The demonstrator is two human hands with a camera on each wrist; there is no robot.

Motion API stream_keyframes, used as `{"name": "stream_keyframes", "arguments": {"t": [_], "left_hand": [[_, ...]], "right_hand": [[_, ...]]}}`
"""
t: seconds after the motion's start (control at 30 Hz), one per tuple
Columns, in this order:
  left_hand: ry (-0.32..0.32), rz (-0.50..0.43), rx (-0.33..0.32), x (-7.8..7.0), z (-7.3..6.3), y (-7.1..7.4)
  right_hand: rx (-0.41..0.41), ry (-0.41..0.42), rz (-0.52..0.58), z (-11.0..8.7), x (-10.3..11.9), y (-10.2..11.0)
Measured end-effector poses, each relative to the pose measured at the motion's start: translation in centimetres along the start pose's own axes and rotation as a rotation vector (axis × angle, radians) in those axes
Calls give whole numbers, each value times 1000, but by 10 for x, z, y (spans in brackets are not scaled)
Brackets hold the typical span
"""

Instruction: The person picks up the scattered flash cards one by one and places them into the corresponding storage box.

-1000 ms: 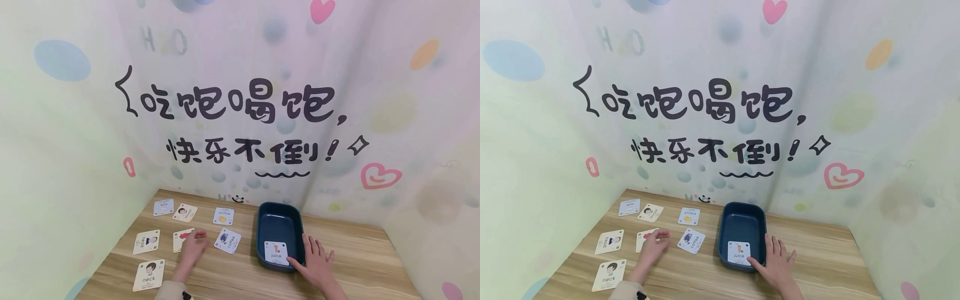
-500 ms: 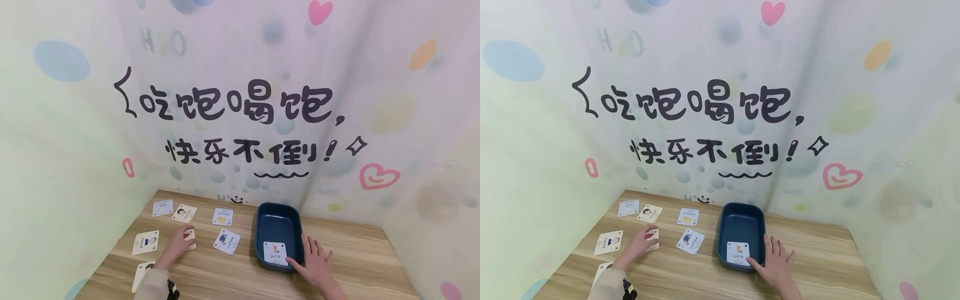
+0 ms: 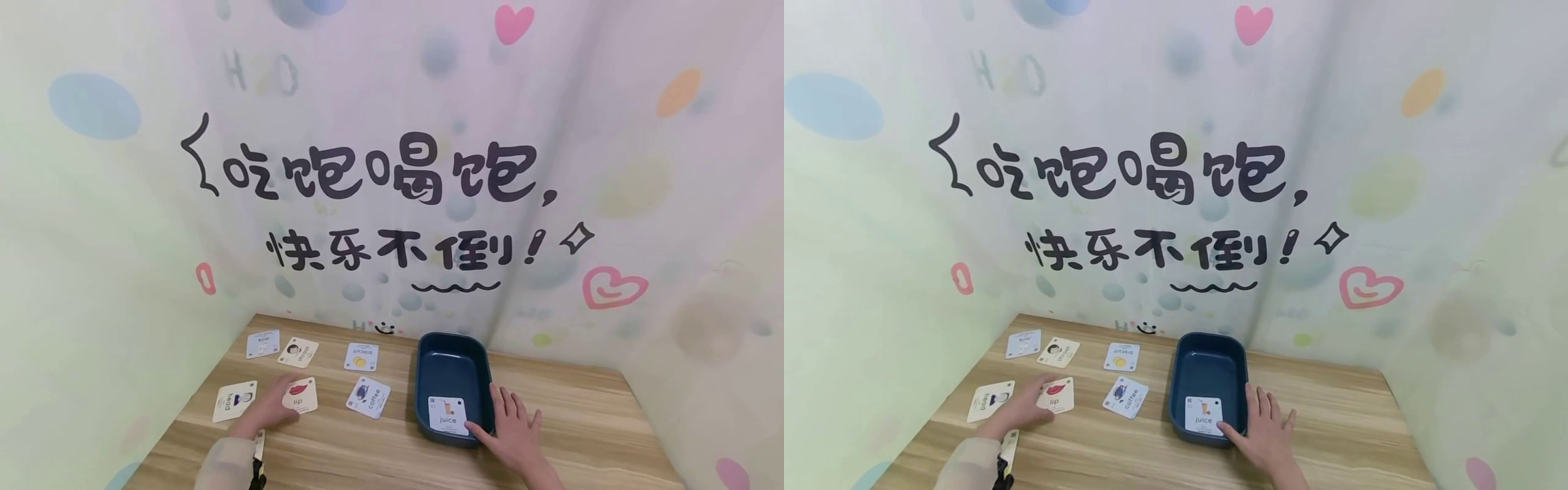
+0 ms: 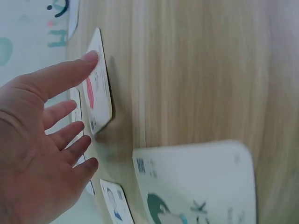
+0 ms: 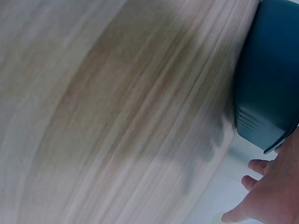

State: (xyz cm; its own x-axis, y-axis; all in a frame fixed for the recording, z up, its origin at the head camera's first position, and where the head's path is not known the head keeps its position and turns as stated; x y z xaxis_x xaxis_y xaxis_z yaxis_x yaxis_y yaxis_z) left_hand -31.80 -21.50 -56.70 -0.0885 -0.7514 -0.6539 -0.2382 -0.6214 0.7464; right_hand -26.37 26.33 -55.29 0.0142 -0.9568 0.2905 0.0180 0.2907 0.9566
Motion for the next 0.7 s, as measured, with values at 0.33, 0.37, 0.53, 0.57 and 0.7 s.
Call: {"name": "stream_keyframes", "arguments": {"t": [0.33,0.37,0.53,0.57,0.7], "left_hand": [[84,137,15,9,0,1],[90,141,16,9,0,1],[98,153,27,11,2,1],[98,150,28,11,2,1],[89,147,14,12,2,2]], "right_hand": [[17,-2,21,5,-6,-8],[18,-2,22,4,-6,-8],[39,-12,20,3,-3,-8],[42,-14,19,3,-3,-7],[42,-16,13,3,-1,-5]]}}
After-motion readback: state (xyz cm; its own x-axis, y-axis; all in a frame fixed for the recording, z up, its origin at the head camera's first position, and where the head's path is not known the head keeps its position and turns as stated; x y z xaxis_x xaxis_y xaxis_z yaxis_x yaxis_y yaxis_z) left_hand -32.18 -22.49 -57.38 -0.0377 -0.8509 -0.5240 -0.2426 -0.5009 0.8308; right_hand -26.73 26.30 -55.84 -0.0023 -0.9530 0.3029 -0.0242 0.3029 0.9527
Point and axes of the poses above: each hand's wrist, its own z-axis towards the middle knuckle, its own y-axis out of the back of the hand, x = y × z, the point moved 7 cm from there along z, towards the middle knuckle, and after that the axes turned 6 degrees about x, right-handed, at the moved point
